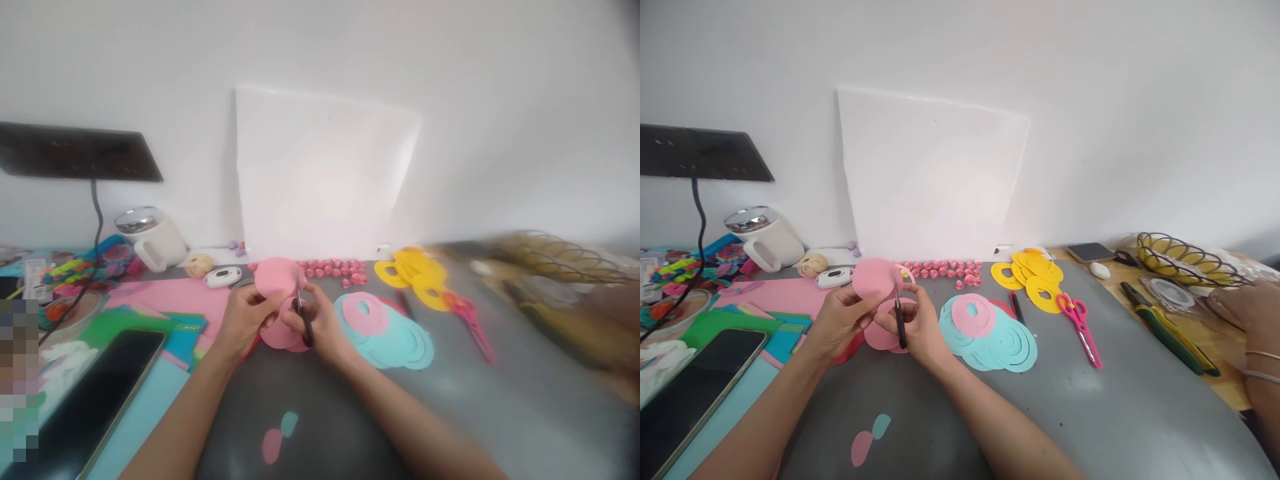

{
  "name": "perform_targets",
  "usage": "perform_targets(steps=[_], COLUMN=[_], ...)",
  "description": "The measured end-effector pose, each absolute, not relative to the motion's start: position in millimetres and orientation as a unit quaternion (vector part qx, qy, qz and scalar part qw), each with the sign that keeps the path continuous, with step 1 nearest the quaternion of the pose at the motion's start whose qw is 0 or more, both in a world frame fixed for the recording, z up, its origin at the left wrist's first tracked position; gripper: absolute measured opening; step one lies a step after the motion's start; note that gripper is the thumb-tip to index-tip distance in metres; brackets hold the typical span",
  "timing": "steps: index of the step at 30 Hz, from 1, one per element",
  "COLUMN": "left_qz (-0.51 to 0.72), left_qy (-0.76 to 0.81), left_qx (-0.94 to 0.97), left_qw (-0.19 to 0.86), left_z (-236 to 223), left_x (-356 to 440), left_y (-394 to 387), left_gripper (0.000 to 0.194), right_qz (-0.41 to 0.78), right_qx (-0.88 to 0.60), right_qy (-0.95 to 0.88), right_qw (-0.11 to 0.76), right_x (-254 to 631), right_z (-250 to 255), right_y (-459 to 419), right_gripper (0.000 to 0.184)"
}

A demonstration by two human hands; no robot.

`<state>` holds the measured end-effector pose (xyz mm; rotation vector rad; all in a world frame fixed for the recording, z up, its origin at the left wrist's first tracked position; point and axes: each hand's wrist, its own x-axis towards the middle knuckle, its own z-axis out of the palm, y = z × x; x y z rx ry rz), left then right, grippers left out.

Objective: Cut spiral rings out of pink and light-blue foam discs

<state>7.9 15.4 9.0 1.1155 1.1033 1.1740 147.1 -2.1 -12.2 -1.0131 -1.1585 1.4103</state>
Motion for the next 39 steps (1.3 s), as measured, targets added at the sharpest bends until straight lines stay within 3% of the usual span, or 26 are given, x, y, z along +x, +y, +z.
perform_targets(steps=[39], left_qz=[0.509], left_qy=[0.471], left_qx=[0.474], left_qw=[0.543], left_z=[5.7], left_x=[6.2], left_y=[16.8], left_gripper=[0.025], right_qz=[0.6], right_qx=[-0.42], right_qy=[-0.476], right_qw=[0.487], right_x=[148.0], right_z=[-13.0], right_y=[-0.7], right_gripper=[0.059])
